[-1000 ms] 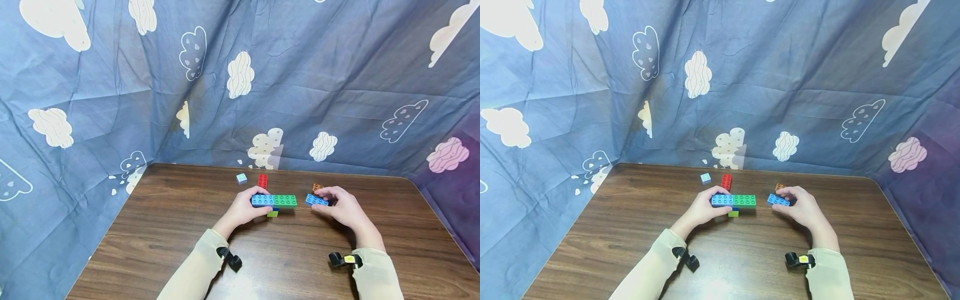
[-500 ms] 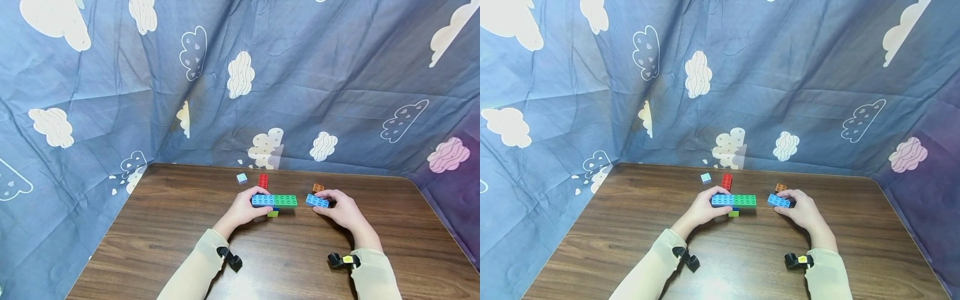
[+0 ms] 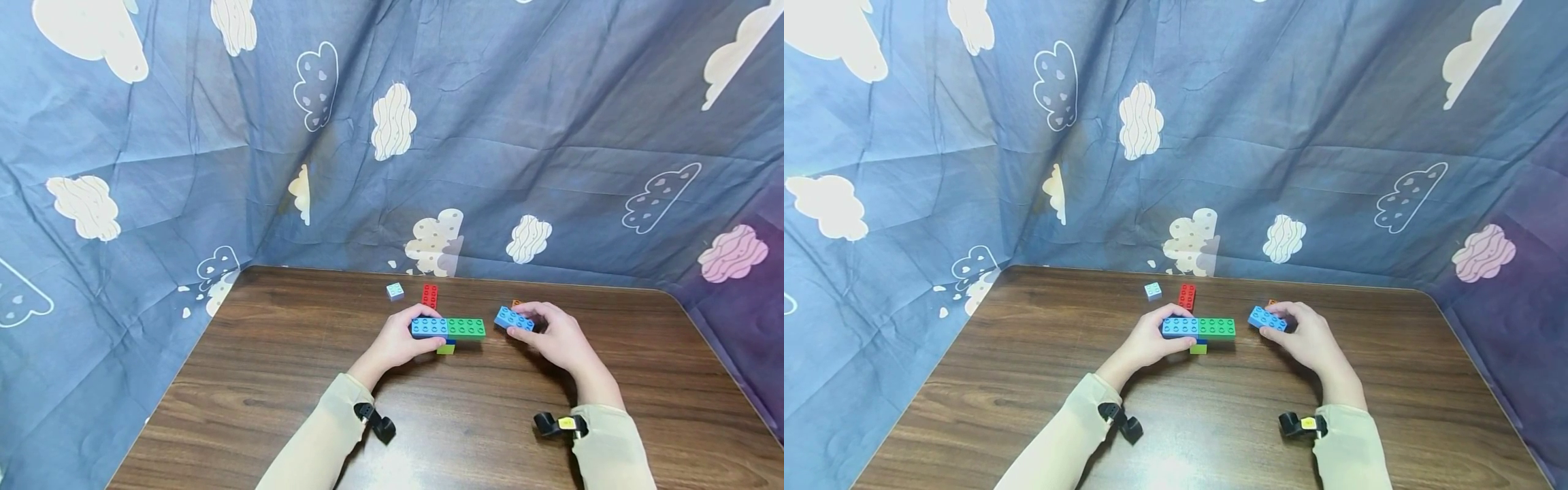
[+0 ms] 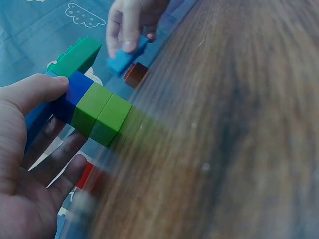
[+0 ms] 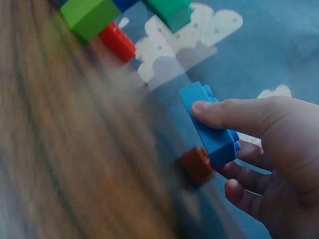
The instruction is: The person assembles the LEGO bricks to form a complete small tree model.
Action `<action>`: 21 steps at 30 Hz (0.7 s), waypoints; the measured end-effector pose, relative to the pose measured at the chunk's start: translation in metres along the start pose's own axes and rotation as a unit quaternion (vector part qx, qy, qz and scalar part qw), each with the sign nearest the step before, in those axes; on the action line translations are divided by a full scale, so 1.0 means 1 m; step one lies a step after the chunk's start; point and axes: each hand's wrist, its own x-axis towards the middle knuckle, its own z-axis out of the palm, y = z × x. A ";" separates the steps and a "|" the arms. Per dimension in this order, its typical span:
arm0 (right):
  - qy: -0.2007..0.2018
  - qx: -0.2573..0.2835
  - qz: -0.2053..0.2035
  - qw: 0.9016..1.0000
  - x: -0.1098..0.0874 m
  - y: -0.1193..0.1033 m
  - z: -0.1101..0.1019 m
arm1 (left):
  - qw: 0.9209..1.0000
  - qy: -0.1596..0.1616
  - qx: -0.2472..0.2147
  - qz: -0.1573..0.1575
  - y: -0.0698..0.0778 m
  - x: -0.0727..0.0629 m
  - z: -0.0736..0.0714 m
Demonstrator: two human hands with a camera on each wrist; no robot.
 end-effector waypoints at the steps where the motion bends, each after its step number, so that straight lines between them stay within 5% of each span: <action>1: 0.002 0.005 -0.004 1.000 0.001 -0.003 -0.001 | 1.000 0.000 0.000 0.000 0.000 0.000 0.000; 10: 0.002 0.031 -0.033 0.999 0.001 -0.037 -0.003 | 1.000 -0.001 0.002 -0.002 0.001 0.000 0.000; 21: 0.007 0.046 -0.073 0.996 0.004 -0.053 0.002 | 1.000 -0.004 0.006 -0.003 0.000 0.000 -0.001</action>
